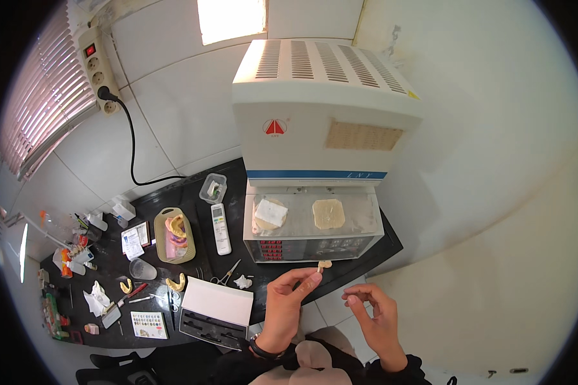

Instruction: The person stains a dental bridge with a fine brush. They apply pigments from a palette to the surface of the bridge held in their hand and then place the bridge inside a dental furnace.

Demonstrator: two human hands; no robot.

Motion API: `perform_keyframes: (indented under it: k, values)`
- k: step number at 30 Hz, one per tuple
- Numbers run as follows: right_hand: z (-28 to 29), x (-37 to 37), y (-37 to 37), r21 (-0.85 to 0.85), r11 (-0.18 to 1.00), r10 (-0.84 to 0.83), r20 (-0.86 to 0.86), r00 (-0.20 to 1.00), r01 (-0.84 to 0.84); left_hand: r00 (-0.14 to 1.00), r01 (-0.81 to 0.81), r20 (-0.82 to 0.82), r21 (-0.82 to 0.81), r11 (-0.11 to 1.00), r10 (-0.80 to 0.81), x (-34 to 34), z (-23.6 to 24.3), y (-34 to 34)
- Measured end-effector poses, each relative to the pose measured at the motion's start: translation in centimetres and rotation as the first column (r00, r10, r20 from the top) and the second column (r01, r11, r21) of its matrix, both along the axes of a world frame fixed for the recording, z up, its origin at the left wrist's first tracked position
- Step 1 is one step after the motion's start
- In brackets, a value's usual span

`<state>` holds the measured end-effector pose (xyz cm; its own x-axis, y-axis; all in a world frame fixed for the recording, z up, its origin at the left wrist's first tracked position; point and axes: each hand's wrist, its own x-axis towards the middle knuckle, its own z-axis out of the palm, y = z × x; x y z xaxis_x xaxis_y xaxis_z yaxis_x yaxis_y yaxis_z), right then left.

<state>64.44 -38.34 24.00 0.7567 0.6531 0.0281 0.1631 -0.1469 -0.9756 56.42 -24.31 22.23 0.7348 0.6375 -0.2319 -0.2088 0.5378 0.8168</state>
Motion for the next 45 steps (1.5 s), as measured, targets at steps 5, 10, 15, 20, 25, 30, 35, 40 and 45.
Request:
perform_keyframes:
  k: [5,10,15,20,25,30,35,40,45]
  values:
    - [0.4,3.1,1.8,0.153,0.988,0.014,-0.280,0.960,0.030,0.995,-0.095,0.007,0.043,0.995,0.095,2.8,0.5,-1.2]
    - [0.8,7.0,2.1,0.255,0.959,0.214,-0.370,0.904,-0.122,0.972,-0.232,0.015,0.134,0.963,0.233,5.5,0.9,-2.8]
    - [0.3,10.4,1.1,0.266,0.937,0.321,-0.391,0.862,-0.229,0.944,-0.318,-0.023,0.194,0.928,0.328,8.0,0.8,-4.0]
    - [-1.1,12.9,-0.3,0.261,0.929,0.351,-0.393,0.850,-0.263,0.909,-0.379,-0.067,0.278,0.883,0.411,9.6,0.0,-3.4]
    - [-1.9,14.3,-1.0,0.253,0.930,0.352,-0.418,0.837,-0.266,0.865,-0.388,-0.113,0.467,0.794,0.489,10.5,-1.0,-0.5]
    - [-3.0,15.6,-1.6,0.210,0.954,0.285,-0.408,0.867,-0.215,0.790,-0.225,-0.204,0.781,0.583,0.579,11.8,-2.5,1.8]
    - [-3.6,16.1,-1.3,0.188,0.964,0.250,-0.395,0.884,-0.189,0.749,-0.185,-0.218,0.837,0.514,0.626,12.9,-2.6,1.8]
    - [-3.8,16.4,-0.6,0.155,0.966,0.245,-0.290,0.925,-0.207,0.742,-0.189,-0.149,0.889,0.417,0.654,13.3,-2.9,2.3]
    - [-2.1,17.3,2.8,-0.094,0.972,0.236,0.429,0.872,-0.216,0.740,-0.222,-0.148,0.867,0.447,0.656,13.2,-2.7,2.4]
